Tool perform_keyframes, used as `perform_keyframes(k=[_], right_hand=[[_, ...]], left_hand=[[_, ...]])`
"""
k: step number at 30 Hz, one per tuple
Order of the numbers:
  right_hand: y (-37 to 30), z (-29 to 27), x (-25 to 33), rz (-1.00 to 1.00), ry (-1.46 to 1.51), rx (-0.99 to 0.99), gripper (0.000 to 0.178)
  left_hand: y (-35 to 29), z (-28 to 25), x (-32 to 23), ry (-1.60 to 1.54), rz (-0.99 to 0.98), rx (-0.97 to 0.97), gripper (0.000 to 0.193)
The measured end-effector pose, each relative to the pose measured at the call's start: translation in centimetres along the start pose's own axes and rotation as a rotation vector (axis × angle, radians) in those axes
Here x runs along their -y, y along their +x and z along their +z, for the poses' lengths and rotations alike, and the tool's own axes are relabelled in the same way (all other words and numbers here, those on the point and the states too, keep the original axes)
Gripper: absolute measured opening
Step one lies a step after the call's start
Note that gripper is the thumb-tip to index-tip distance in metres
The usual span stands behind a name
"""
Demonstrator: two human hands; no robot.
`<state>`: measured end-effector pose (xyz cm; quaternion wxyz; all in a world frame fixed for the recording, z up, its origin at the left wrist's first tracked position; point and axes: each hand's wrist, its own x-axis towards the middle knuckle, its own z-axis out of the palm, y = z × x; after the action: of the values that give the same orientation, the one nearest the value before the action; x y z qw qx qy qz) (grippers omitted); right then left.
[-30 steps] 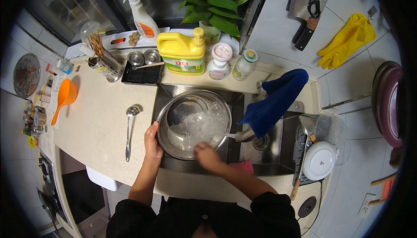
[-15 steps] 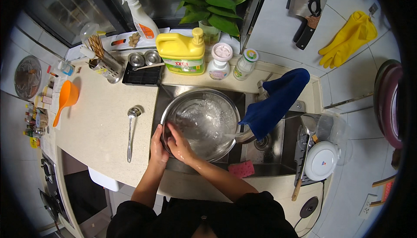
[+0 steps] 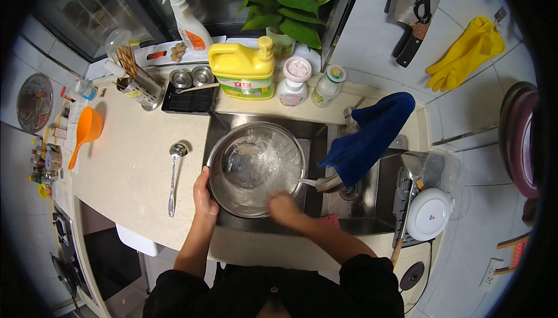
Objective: The person washes a metal ladle and a stainless steel bowl in a kitchen sink using a pink sponge and running water. After rinsing, the person dries the bowl and ladle with a blue cloth and places them on the counter.
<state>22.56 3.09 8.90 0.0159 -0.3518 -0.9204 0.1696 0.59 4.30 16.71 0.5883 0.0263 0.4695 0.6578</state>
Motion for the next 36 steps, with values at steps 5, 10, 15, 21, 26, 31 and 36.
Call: perform_keyframes(k=[5,10,15,21,26,31,36], right_hand=[[2.0,3.5,-0.8,0.183,0.247,-0.198,0.014],[5.3,3.8,1.1,0.483,0.276,0.207,0.032],[12.3,6.6,5.2,0.492,1.172,-0.128,0.04],[16.5,1.7,-5.5,0.988,1.974,-0.927,0.015],[10.0,9.6,-11.1,1.141,1.236,-0.231,0.018],[11.0,-4.5,-5.4,0.292,0.635,-0.391,0.019],[9.2,4.6,-10.2,0.762,0.714,-0.421,0.014]], left_hand=[[-1.1,1.1,0.5,0.134,0.008,-0.06,0.023],[-1.4,1.8,2.3,0.158,-0.044,-0.089,0.021],[0.1,-0.3,4.8,0.219,-0.076,-0.07,0.022],[-1.4,1.4,3.7,0.35,0.012,-0.162,0.035],[-1.0,1.8,3.7,0.372,0.07,-0.036,0.037],[-0.6,0.6,3.2,0.526,0.018,-0.087,0.04],[-0.3,2.7,1.8,0.511,0.083,-0.049,0.043]])
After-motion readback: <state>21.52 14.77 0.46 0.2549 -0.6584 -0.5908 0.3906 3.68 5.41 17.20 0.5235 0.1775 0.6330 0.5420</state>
